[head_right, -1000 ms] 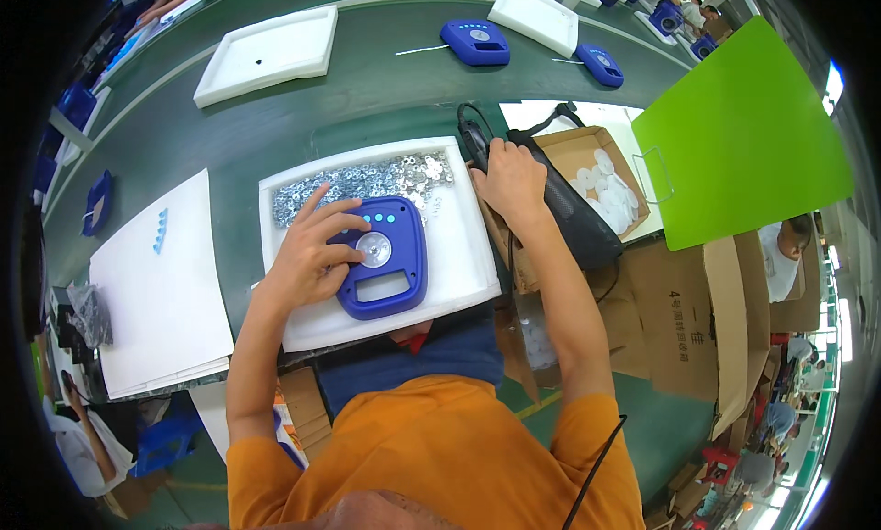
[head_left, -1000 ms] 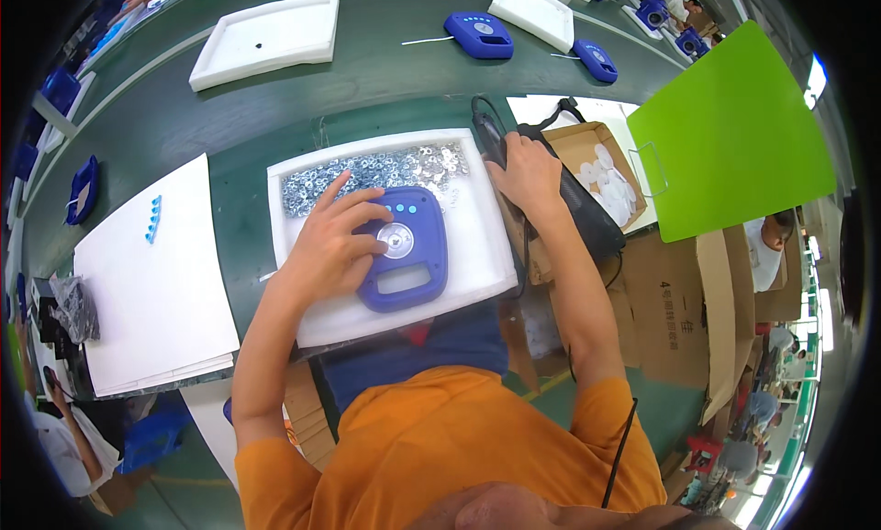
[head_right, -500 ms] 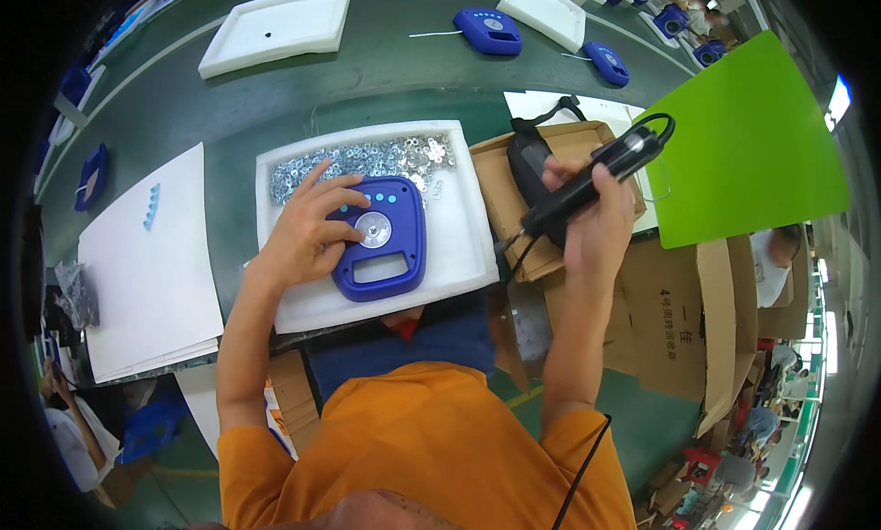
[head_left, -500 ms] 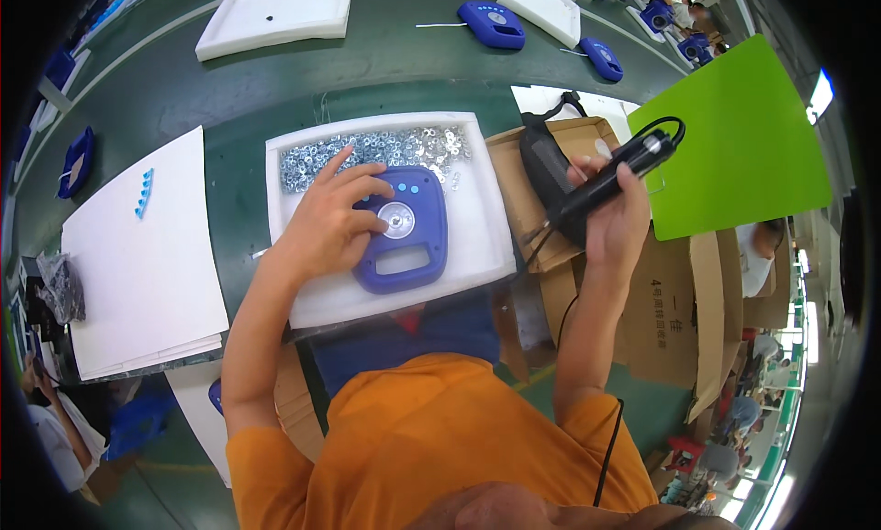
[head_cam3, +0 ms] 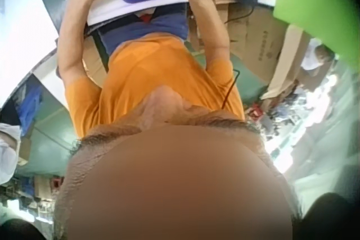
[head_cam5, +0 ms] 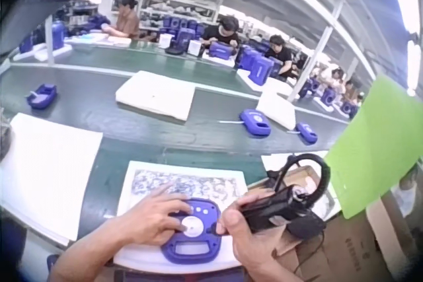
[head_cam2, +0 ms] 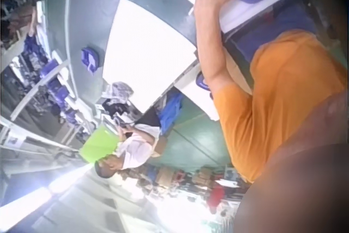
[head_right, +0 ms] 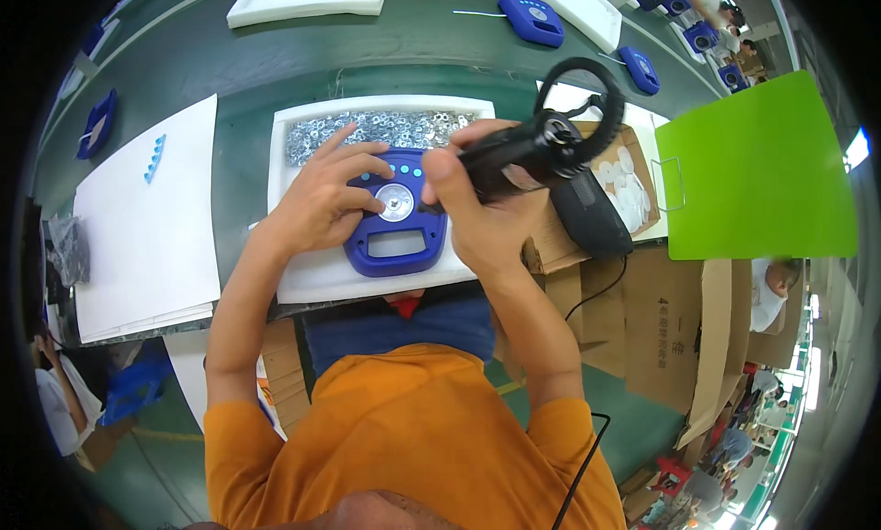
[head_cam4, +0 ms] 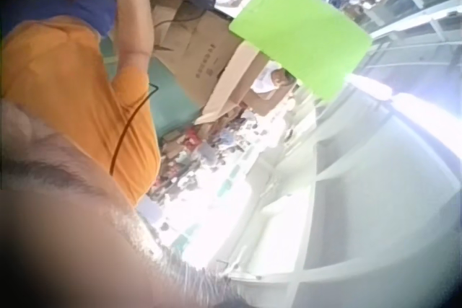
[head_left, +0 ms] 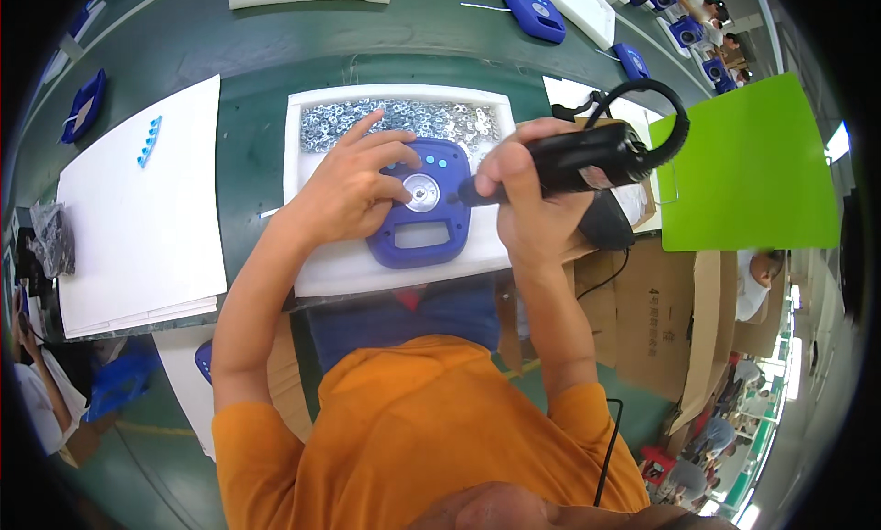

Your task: Assemble electronic components into a blue plastic housing using an electric screwdriver.

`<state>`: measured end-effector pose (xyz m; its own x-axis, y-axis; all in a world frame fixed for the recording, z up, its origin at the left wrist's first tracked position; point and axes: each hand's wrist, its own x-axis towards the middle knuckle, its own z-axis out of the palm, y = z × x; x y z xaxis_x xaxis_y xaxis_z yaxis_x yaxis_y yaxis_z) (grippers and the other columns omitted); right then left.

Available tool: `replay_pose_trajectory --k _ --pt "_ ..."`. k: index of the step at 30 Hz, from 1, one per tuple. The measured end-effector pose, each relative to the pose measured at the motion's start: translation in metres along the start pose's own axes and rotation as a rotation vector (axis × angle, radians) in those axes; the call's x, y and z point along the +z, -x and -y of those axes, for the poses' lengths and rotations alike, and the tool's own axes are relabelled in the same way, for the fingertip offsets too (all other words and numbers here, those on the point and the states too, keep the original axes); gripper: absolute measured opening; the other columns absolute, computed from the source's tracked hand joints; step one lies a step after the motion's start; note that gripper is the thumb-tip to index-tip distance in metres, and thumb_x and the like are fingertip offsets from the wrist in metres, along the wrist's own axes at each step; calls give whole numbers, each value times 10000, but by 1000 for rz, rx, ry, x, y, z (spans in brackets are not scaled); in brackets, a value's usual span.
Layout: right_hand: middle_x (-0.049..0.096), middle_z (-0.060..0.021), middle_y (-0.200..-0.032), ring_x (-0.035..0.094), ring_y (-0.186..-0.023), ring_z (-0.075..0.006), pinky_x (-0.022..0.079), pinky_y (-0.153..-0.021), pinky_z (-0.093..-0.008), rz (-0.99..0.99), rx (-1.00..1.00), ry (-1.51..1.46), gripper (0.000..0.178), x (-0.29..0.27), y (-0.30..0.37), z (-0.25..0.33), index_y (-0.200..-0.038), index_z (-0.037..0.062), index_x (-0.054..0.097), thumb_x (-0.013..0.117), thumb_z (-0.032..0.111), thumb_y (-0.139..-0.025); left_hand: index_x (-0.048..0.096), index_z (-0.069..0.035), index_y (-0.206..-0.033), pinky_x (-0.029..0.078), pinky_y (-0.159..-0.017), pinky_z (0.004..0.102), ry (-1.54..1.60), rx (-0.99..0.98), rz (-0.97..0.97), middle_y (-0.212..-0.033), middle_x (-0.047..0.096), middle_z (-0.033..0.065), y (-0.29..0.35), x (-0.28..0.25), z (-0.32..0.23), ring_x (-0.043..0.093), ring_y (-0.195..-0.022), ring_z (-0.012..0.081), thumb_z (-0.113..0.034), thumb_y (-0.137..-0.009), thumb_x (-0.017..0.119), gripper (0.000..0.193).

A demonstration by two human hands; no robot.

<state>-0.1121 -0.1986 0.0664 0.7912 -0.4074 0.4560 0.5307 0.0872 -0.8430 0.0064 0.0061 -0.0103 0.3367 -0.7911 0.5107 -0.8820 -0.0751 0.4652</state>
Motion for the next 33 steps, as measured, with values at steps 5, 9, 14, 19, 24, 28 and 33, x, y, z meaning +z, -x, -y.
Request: replay_pose_trajectory --k 5,9,14,19,24,28,33 --pt "721 -84 -943 744 -723 -159 587 -622 -276 48 23 -61 358 20 -2 -17 -1231 2 649 912 -1 -988 898 -145 -888 345 -1400 646 -18 3 -2 -1257 770 47 2 1 1 661 -1458 316 3 -720 750 269" --pt "726 -63 -918 748 -732 -146 588 -624 -269 67 13 4 368 25 -2 -23 -1219 5 657 935 24 -979 905 -150 -891 350 -1396 645 -22 16 -11 -1260 765 42 3 2 3 659 -1457 314 -12 -722 759 262" --pt "735 -53 -896 743 -718 -135 588 -630 -262 98 51 53 336 22 -2 -34 -1194 -1 674 934 38 -985 903 -152 -884 353 -1397 638 -19 19 -20 -1258 764 43 3 4 3 660 -1450 315 -19 -727 768 246" --pt "733 -55 -888 730 -702 -134 577 -620 -262 254 100 33 275 14 -15 -37 -1097 1 697 934 106 -1006 900 -155 -877 347 -1403 637 -34 19 -12 -1257 764 46 2 3 3 658 -1448 313 -17 -726 773 241" --pt "704 -98 -892 713 -668 -182 580 -632 -318 232 86 44 280 18 -15 -35 -1151 23 610 857 18 -1019 898 -154 -873 342 -1406 640 -28 17 -9 -1253 763 42 2 4 4 660 -1445 314 -13 -719 773 243" --pt "702 -94 -895 715 -670 -181 584 -635 -322 235 94 56 297 15 -18 -37 -1169 27 605 854 -13 -1012 891 -151 -862 340 -1405 648 -23 12 -5 -1250 761 40 2 3 3 663 -1442 317 -8 -712 773 239" --pt "699 -90 -883 721 -680 -183 585 -623 -327 231 116 41 318 16 -18 -34 -1180 33 611 868 -20 -1002 886 -151 -860 341 -1403 652 -24 14 -10 -1234 759 41 1 2 1 667 -1438 320 1 -707 767 246"
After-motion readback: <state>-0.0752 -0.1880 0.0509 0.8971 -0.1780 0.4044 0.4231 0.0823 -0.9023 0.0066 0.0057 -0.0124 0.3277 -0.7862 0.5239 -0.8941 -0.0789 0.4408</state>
